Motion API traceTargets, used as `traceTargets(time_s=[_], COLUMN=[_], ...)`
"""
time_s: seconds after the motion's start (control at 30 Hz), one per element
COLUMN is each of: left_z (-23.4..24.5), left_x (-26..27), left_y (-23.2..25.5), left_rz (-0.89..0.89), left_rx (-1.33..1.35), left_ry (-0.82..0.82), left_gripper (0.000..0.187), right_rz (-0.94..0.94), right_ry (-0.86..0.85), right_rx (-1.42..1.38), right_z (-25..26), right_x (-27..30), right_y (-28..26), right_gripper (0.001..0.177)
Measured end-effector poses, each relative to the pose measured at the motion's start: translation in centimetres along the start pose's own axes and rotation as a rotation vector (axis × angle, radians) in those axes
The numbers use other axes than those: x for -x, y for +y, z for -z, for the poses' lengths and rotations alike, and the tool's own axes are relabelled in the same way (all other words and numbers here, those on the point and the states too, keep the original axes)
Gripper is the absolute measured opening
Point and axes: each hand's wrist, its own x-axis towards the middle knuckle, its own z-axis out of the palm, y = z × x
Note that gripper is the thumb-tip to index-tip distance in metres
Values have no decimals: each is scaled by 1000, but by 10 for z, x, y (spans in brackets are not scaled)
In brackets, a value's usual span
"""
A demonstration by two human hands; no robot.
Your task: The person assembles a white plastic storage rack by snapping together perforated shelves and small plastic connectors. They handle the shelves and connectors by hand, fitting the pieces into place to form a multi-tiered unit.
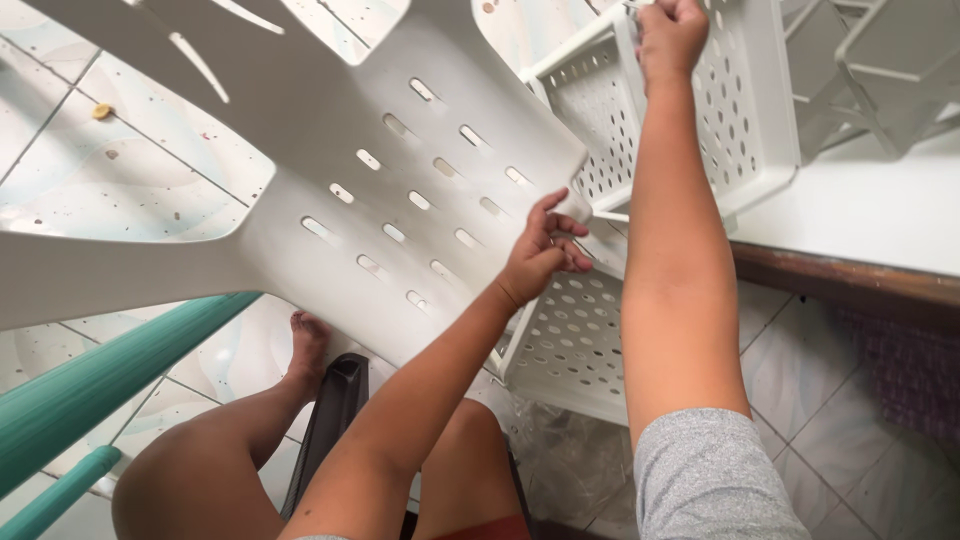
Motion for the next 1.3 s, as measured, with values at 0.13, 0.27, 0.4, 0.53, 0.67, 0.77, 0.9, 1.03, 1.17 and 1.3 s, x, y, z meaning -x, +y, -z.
traceTargets(time_s=[0.13,0.27,0.4,0.53,0.67,0.77,0.9,1.03,1.17,1.3], left_z=[0,0,-1,-1,1,6,10,6,11,18], left_x=[1,3,3,4,4,3,4,-4,-13,-9], left_y=[0,-1,2,6,5,0,-14,-20,-23,-38], left_rz=[30,23,36,30,17,6,22,-39,-73,-70], left_rx=[37,43,47,30,13,11,-17,-54,-82,-112], left_ry=[14,-12,-25,-25,-18,-7,12,33,39,13], left_gripper=[90,89,89,91,92,91,90,84,79,75], right_rz=[-56,362,268,374,530,611,462,258,196,203], right_ry=[56,103,139,148,96,50,-101,-145,-253,-220], right_rx=[65,368,511,701,845,968,1004,1045,1049,922], right_z=[-6,-13,-25,-36,-38,-32,-13,-1,13,32], right_x=[-19,-28,-24,-2,25,39,42,49,91,135], right_y=[12,19,16,8,4,7,11,6,24,26], right_gripper=[9,12,13,13,15,50,60,50,37,67])
